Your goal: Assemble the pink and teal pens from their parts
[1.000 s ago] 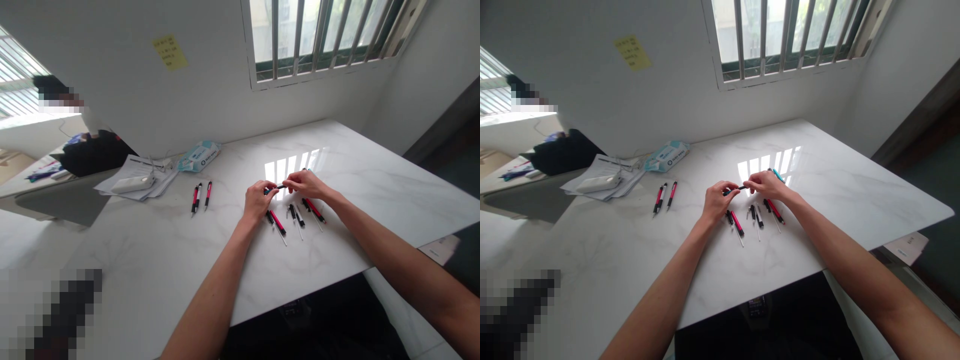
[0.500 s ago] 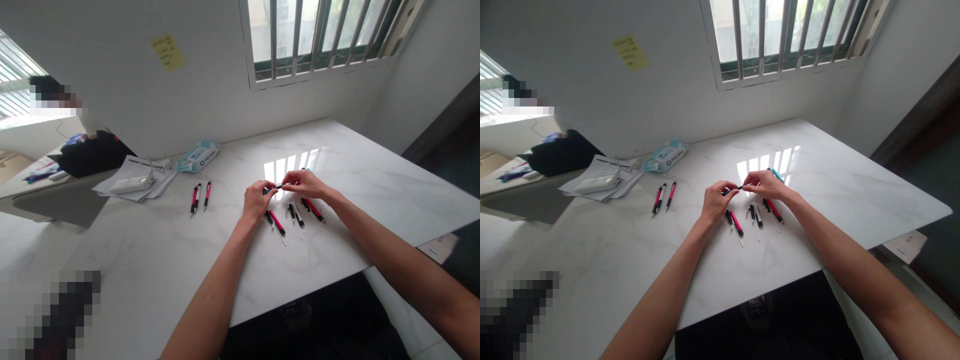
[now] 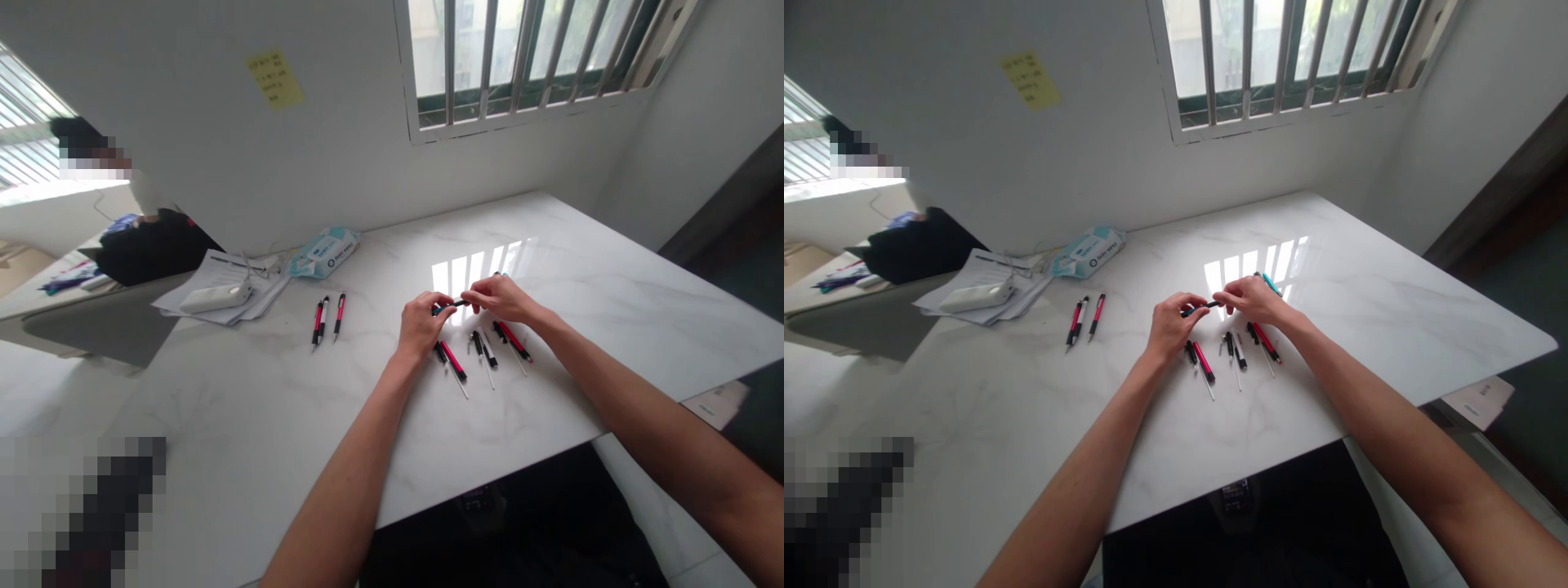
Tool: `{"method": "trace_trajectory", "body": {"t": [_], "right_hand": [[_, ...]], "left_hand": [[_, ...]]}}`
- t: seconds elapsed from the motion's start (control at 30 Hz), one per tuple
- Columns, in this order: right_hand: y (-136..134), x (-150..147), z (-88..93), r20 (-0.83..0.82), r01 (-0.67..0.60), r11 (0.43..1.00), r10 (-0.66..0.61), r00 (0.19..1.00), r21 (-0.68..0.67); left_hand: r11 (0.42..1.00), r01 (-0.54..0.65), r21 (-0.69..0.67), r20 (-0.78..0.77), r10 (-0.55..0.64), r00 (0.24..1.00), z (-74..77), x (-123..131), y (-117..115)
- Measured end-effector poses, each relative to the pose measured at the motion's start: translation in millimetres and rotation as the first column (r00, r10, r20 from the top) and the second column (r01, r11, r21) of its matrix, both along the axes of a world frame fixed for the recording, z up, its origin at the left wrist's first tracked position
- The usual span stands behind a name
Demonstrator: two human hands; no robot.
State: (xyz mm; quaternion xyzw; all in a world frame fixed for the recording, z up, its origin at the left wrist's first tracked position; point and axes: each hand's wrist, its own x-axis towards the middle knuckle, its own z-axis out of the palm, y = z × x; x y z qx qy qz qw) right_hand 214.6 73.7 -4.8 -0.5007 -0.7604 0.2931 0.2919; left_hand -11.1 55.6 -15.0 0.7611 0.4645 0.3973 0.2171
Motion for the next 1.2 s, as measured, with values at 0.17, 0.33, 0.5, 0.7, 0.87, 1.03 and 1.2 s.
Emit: {"method": "trace_trajectory", "body": {"t": [0.17, 0.33, 0.5, 0.7, 0.87, 1.03, 1.2], "right_hand": [[1, 0, -3.0, -0.148, -0.064, 0.998, 0.068, 0.987, 0.027], [3, 0, -5.9, -0.126, -0.027, 0.999, 0.031, 0.991, 0.036], [6, -2, -8.2, -0.137, -0.017, 0.999, 0.022, 0.990, 0.031], [2, -9, -9.8, -0.162, -0.009, 0.995, 0.025, 0.986, 0.096], [-1, -16, -9.4, -0.162, 0.025, 0.995, -0.009, 0.987, 0.098], [-5, -22, -9.9, -0.179, -0.012, 0.994, 0.031, 0.983, 0.111], [-6, -20, -9.8, -0.150, -0.052, 0.993, 0.067, 0.986, 0.105]], "left_hand": [[1.000, -0.017, 0.011, -0.003, 0.017, 1.000, 0.1, -2, 1], [1.000, -0.010, 0.013, -0.026, 0.010, 1.000, 0.2, -4, 2], [0.999, 0.010, 0.042, -0.043, -0.008, 0.999, 0.8, -4, 3], [0.998, 0.029, 0.057, -0.070, -0.025, 0.997, 3.9, -7, 3], [0.992, 0.027, 0.120, -0.201, -0.002, 0.980, 11.1, -10, 2], [0.984, 0.047, 0.173, -0.378, 0.022, 0.925, 12.7, -12, 2], [0.981, -0.063, 0.181, -0.447, 0.139, 0.884, 14.9, -37, 13]]}}
